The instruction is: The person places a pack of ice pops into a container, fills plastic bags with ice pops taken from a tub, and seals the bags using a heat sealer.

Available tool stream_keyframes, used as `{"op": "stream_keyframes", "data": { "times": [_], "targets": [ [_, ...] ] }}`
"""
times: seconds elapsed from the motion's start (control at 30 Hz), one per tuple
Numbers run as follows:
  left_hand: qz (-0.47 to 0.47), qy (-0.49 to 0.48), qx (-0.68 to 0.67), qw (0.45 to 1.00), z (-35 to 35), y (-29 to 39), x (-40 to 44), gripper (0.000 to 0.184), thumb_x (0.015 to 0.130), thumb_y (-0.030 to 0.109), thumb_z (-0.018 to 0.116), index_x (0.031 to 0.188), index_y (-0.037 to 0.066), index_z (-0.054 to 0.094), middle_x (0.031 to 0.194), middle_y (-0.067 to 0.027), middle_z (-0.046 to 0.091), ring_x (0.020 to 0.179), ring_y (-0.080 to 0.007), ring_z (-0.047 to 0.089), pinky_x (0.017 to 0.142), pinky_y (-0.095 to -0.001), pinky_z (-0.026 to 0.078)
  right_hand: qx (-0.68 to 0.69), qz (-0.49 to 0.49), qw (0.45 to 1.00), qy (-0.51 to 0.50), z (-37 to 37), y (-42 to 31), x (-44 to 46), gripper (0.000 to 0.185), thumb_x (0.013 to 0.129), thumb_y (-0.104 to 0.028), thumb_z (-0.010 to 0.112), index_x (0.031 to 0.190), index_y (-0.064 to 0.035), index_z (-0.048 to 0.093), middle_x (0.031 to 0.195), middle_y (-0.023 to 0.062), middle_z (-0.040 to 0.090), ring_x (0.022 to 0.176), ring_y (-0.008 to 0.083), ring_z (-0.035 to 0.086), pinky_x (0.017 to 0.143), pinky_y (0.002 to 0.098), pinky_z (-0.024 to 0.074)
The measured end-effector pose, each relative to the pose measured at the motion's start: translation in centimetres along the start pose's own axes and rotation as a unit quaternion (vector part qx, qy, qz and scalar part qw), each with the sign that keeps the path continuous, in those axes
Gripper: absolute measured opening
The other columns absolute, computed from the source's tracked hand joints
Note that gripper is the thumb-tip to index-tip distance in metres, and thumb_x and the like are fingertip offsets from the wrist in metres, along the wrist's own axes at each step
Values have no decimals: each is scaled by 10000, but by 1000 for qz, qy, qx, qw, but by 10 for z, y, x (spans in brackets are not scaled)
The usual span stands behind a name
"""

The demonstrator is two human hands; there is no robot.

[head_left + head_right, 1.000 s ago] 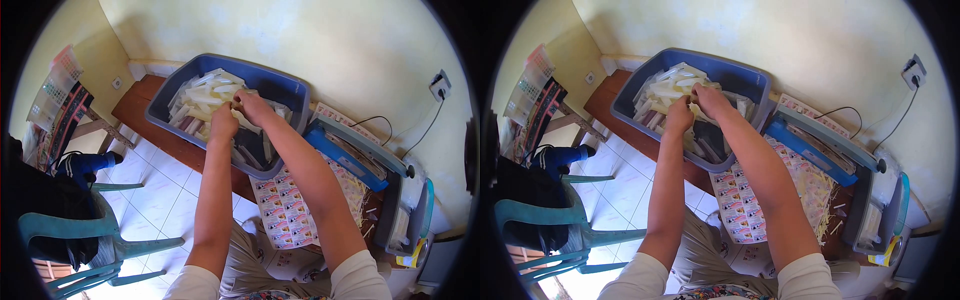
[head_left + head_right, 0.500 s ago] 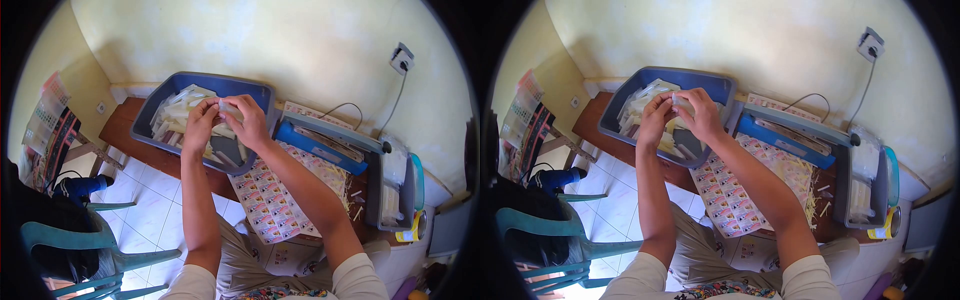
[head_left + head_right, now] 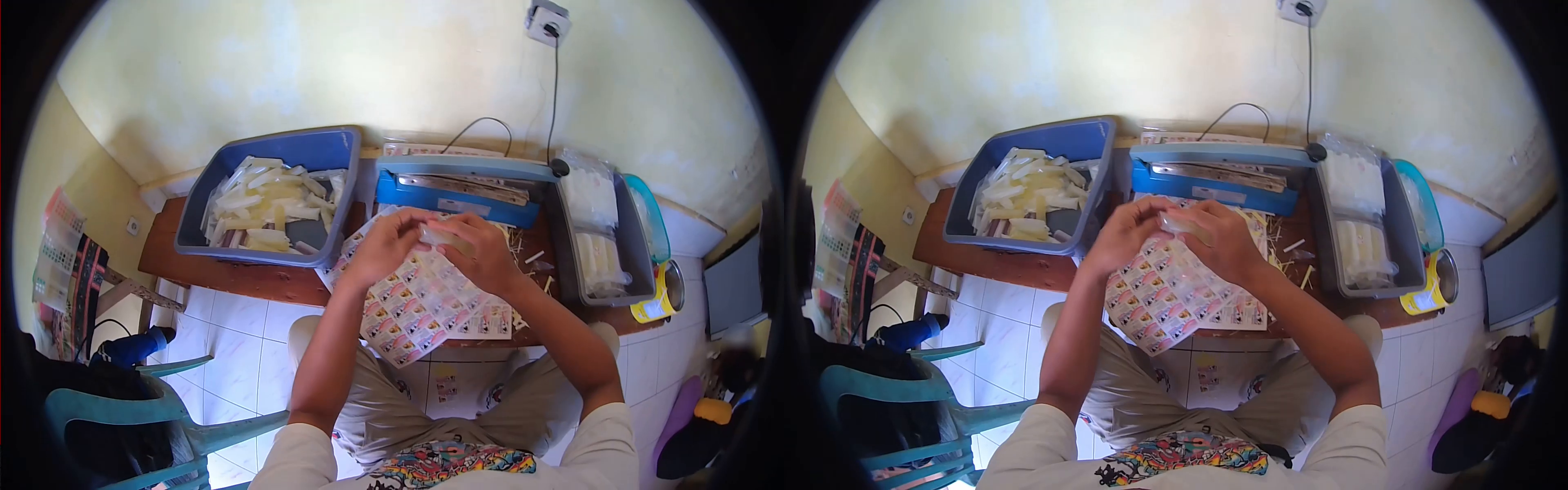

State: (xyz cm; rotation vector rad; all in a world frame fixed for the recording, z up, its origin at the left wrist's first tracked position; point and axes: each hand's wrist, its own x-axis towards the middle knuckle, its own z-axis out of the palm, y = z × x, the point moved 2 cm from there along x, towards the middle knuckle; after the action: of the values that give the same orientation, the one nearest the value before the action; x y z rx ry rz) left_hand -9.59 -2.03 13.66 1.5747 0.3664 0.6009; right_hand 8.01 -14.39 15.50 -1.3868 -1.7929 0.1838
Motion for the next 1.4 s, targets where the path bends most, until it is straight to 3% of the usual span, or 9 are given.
{"op": "stream_keyframes", "data": {
  "times": [0.07,0.13,0.3,0.4,0.63,0.7,0.8,1.13,1.4],
  "targets": [
    [-4,-22,-14,1000,20,-28,-7,277,1049,-46,556,1306,-39,658,1253,-133,723,1070,-182,731,925,-336,622,-9,31,999,1,-14,7,-30,423,892,-135,803,1310,-113,740,1115,153,719,1015,361,710,902,437,575],
    [-18,-27,174,984,42,-28,-17,292,1017,-30,636,1308,-35,661,1217,-119,731,1147,-193,715,957,-349,601,-15,61,998,-1,-22,16,-63,412,884,-135,815,1289,-104,745,1104,146,737,999,346,725,893,425,583],
    [14,3,385,923,85,-26,-30,508,815,198,910,1265,71,711,1179,-139,728,1146,-352,685,1031,-448,543,66,304,950,29,-29,31,-110,371,858,-113,826,1214,-57,738,1129,142,767,949,272,754,842,396,597],
    [-5,5,486,874,108,-21,-30,483,802,180,909,1240,110,717,1134,-123,719,1152,-348,684,1006,-457,549,78,304,949,8,-30,30,-121,342,833,-74,793,1162,-37,709,1110,148,757,970,297,749,864,403,590],
    [-26,-12,534,845,118,-53,-11,194,846,132,846,1006,87,745,1070,-97,726,1092,-326,708,938,-460,575,41,242,968,-53,-23,34,-140,331,802,-17,708,1128,-17,651,1096,180,728,1033,385,711,943,452,557],
    [-10,15,451,892,113,-55,-8,98,883,95,805,938,52,737,972,-105,749,934,-320,748,843,-429,602,42,214,975,-39,-15,37,-140,312,810,-9,715,1113,-14,642,1095,189,717,1046,395,695,944,474,547],
    [32,29,371,928,111,-57,-3,93,905,66,788,964,19,733,896,-136,761,807,-308,762,766,-389,614,32,192,981,20,2,49,-139,303,817,2,744,1096,-21,628,1071,192,682,1035,411,677,926,486,541],
    [-2,-9,270,963,105,-80,-4,130,914,46,781,1015,-21,733,956,-169,778,841,-294,779,763,-363,625,11,226,972,61,26,58,-123,369,805,3,793,1123,-9,607,1197,217,585,1089,430,633,947,495,524],
    [4,16,350,936,95,-88,-5,172,911,101,802,1023,-11,735,953,-168,785,865,-314,778,796,-391,614,66,212,975,26,29,63,-120,497,806,-19,824,1237,-50,579,1267,200,538,1080,414,674,951,486,550]
  ]
}}
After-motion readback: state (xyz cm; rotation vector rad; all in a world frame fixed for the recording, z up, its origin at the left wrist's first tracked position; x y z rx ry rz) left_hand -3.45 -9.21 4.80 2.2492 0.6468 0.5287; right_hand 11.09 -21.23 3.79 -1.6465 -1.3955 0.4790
